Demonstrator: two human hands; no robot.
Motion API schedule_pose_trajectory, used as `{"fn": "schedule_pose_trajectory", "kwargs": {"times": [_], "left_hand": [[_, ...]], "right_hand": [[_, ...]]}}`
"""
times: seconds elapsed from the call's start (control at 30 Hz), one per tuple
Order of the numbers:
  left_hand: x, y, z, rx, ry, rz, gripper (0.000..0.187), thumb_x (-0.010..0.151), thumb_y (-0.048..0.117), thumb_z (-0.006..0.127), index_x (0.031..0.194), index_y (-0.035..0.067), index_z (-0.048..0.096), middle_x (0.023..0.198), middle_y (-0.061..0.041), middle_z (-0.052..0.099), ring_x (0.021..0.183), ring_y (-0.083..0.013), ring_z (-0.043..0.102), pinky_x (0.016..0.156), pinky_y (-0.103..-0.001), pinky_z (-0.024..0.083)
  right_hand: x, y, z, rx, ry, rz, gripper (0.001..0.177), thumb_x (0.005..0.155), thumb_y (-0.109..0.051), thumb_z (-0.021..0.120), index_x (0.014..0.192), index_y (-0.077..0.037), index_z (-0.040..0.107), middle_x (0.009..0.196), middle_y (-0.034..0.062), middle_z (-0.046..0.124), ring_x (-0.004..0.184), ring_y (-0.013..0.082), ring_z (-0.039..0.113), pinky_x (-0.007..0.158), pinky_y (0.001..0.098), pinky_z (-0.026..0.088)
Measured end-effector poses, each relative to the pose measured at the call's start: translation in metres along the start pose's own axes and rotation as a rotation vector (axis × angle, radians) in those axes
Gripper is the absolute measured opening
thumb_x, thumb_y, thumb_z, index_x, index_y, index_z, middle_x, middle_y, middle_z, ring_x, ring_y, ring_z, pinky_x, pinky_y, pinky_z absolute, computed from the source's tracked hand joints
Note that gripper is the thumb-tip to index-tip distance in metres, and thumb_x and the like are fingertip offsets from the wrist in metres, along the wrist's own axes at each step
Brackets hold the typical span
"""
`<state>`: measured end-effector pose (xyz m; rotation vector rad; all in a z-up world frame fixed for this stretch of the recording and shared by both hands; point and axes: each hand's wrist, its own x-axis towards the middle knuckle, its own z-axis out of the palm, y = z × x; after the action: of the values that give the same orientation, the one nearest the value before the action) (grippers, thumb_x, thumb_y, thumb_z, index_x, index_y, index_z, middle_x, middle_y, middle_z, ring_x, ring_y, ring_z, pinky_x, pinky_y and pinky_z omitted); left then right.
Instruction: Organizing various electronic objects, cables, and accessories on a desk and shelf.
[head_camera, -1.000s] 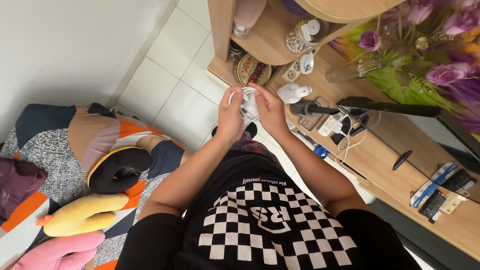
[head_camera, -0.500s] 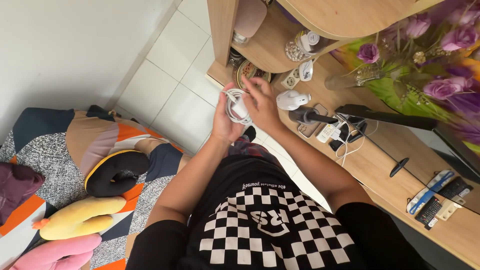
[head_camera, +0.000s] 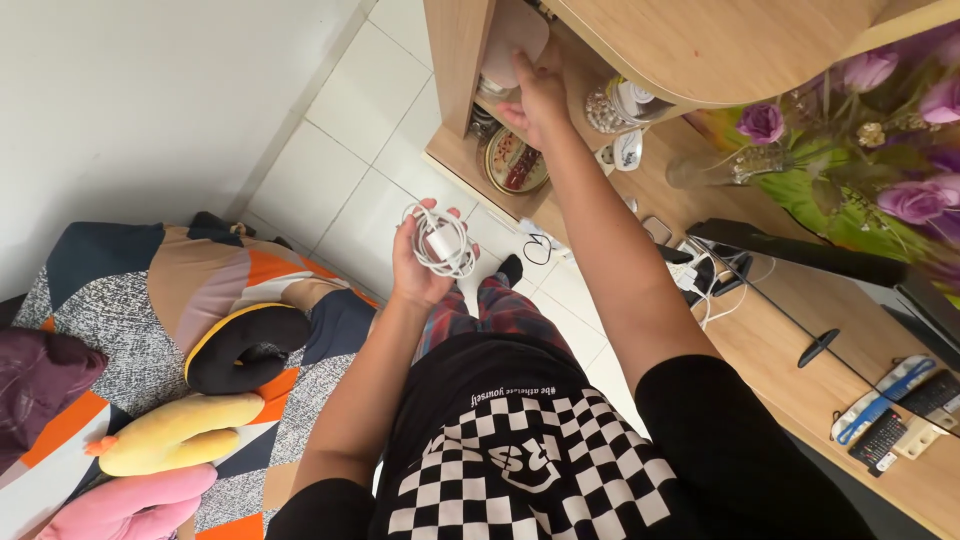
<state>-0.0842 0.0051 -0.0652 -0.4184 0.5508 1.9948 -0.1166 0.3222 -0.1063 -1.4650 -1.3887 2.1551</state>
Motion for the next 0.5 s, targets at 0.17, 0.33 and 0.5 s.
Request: {"fn": "schedule_pose_trajectory", "kwargs": {"times": [0.17, 0.33, 0.5], "left_hand": [[-0.016, 0.018, 0.022, 0.013, -0.020, -0.053, 0.040, 0.096, 0.047, 0.056, 0.131, 0.028, 0.048, 0.116, -0.005, 0.063, 0.116, -0.0324, 0.068, 0.086, -0.070, 0.056], [-0.004, 0.023, 0.005, 0.192, -0.032, -0.084, 0.043, 0.100, 0.039, 0.061, 0.137, 0.027, 0.043, 0.116, -0.008, 0.061, 0.106, -0.0299, 0.066, 0.083, -0.060, 0.059], [0.004, 0.025, 0.006, 0.322, -0.011, -0.056, 0.047, 0.098, 0.029, 0.062, 0.140, 0.022, 0.042, 0.115, -0.007, 0.060, 0.100, -0.0258, 0.066, 0.075, -0.049, 0.059]], "right_hand": [[0.013, 0.005, -0.002, 0.183, -0.110, -0.037, 0.069, 0.096, -0.034, 0.068, 0.151, -0.039, 0.026, 0.144, 0.0061, 0.053, 0.105, 0.0359, 0.070, 0.091, 0.0449, 0.062], [-0.019, 0.004, -0.017, 0.357, -0.079, -0.054, 0.063, 0.101, -0.019, 0.064, 0.153, -0.035, 0.031, 0.145, 0.0076, 0.053, 0.112, 0.0351, 0.069, 0.090, 0.0469, 0.063], [-0.078, 0.023, -0.053, 0.311, -0.069, -0.139, 0.064, 0.103, -0.018, 0.060, 0.155, -0.036, 0.028, 0.148, 0.0058, 0.052, 0.116, 0.0289, 0.068, 0.089, 0.0481, 0.062]]}}
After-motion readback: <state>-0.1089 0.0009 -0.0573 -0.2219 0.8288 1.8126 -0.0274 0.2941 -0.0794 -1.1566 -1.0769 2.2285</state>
